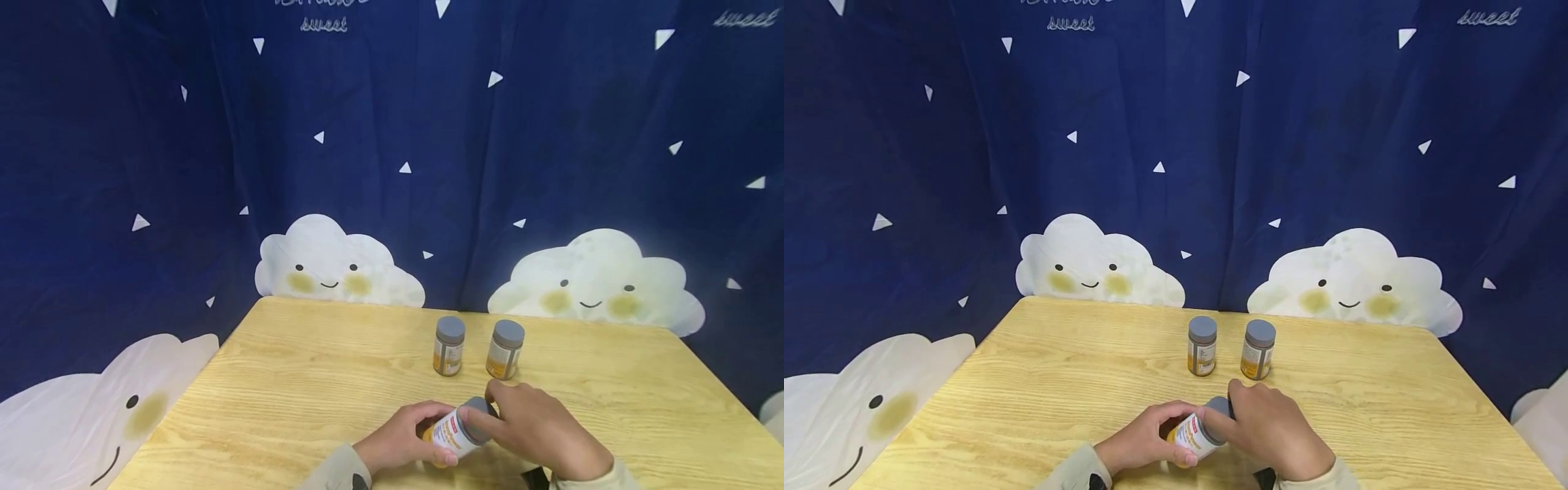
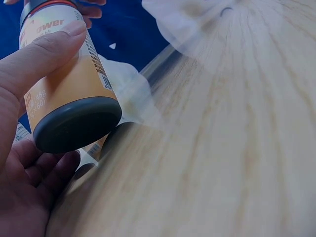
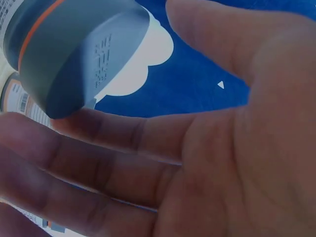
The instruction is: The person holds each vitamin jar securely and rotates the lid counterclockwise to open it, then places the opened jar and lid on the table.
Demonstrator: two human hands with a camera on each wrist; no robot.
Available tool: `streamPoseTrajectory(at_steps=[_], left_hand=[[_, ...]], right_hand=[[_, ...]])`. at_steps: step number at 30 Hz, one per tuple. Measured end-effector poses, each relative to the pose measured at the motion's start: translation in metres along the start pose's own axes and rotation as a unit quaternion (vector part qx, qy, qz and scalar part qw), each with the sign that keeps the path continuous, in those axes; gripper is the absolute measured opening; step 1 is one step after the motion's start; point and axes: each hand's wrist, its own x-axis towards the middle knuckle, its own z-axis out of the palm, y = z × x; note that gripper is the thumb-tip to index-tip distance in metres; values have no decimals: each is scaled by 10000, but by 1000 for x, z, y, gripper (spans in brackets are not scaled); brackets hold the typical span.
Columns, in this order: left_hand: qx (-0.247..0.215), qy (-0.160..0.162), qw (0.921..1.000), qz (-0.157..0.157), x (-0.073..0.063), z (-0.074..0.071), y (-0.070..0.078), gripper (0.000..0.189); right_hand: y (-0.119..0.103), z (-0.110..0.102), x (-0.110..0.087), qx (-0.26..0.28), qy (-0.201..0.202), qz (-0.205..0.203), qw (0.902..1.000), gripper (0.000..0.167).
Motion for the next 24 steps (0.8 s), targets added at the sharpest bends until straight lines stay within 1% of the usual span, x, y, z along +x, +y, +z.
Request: streamPoseTrajectory(at_steps=[2, 5, 11, 15, 17, 20, 24], left_hand=[[-28, 16, 10000, -74, 0, 1, 0, 52], [-45, 52, 9998, -166, -1, 1, 0, 52], [30, 92, 9999, -119, 0, 1, 0, 52], [39, 96, 9999, -82, 0, 0, 0, 53], [48, 110, 9999, -55, 0, 0, 0, 53], [34, 117, 9999, -29, 0, 0, -1, 53], [72, 111, 9999, 1, 0, 0, -1, 53]], right_hand=[[-1, 2, 0, -94, 54, 54, 9999, 47], [1, 4, 0, -111, 28, -64, 9999, 45], [7, 3, 2, 84, -197, -531, 9984, 37], [9, 2, 3, 392, -393, -906, 9943, 33], [10, 2, 4, 509, -464, -1032, 9923, 33], [12, 2, 4, 529, -444, -1285, 9893, 36], [14, 2, 4, 459, -334, -1506, 9870, 40]])
